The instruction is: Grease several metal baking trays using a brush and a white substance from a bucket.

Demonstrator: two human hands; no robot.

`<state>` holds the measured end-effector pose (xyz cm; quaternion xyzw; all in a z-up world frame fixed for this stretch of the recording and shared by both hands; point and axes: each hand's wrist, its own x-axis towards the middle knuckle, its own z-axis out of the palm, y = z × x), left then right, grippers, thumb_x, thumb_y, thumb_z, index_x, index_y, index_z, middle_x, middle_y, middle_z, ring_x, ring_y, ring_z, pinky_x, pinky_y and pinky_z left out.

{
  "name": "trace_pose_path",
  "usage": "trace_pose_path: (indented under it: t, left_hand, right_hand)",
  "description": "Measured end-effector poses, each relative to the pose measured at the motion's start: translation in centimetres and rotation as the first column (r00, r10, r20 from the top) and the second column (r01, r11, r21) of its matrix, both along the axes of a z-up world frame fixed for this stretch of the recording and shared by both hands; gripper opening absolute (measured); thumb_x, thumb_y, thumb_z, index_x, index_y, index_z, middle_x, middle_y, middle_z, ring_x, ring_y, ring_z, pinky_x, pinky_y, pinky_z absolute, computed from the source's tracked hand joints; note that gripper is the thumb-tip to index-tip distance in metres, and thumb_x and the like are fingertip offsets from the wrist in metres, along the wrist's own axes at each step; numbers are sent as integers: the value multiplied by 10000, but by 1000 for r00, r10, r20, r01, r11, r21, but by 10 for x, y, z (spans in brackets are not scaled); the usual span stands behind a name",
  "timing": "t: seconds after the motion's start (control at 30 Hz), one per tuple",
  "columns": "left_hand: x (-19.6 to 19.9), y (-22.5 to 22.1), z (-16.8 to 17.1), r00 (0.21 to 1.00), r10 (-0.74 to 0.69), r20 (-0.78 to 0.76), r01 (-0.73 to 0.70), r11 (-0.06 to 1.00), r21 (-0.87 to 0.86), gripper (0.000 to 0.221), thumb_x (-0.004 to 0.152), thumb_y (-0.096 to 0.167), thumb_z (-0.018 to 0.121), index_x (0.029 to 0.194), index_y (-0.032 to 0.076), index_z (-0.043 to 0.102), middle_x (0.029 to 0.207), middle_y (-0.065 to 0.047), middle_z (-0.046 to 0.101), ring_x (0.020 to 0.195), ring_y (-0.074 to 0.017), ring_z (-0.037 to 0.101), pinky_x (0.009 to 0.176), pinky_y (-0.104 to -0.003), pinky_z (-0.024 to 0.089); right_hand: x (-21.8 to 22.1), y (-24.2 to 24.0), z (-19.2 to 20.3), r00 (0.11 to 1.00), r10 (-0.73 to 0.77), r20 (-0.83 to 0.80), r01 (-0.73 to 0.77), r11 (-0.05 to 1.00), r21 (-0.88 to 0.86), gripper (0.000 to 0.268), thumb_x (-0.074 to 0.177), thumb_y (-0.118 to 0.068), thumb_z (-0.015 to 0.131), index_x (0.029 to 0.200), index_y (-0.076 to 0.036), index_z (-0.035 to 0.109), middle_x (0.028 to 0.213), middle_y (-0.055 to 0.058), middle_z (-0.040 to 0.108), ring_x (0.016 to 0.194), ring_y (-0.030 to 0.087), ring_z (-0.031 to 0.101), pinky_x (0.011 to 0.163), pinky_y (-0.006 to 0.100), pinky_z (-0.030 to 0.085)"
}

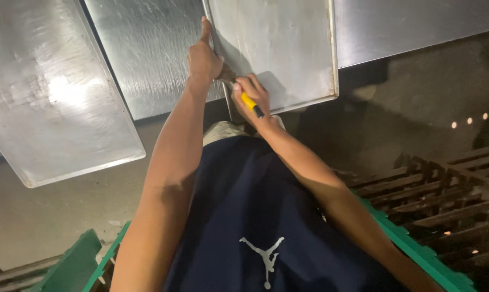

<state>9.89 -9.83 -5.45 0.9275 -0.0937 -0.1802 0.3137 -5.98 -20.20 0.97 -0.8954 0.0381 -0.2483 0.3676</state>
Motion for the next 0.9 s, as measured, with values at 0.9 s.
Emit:
trace_pose_path:
  t: [0.9]
  left_hand:
    - [0,-6,26,994,35,-107,-29,998,54,1015,845,37,722,1643,247,132,977,-235,739,941,-416,725,864,-486,550]
  right_hand:
    - [49,-119,-28,983,-185,-16,177,960,-219,71,981,-101,588,1046,-80,570,998,133,610,888,375,659,729,492,533]
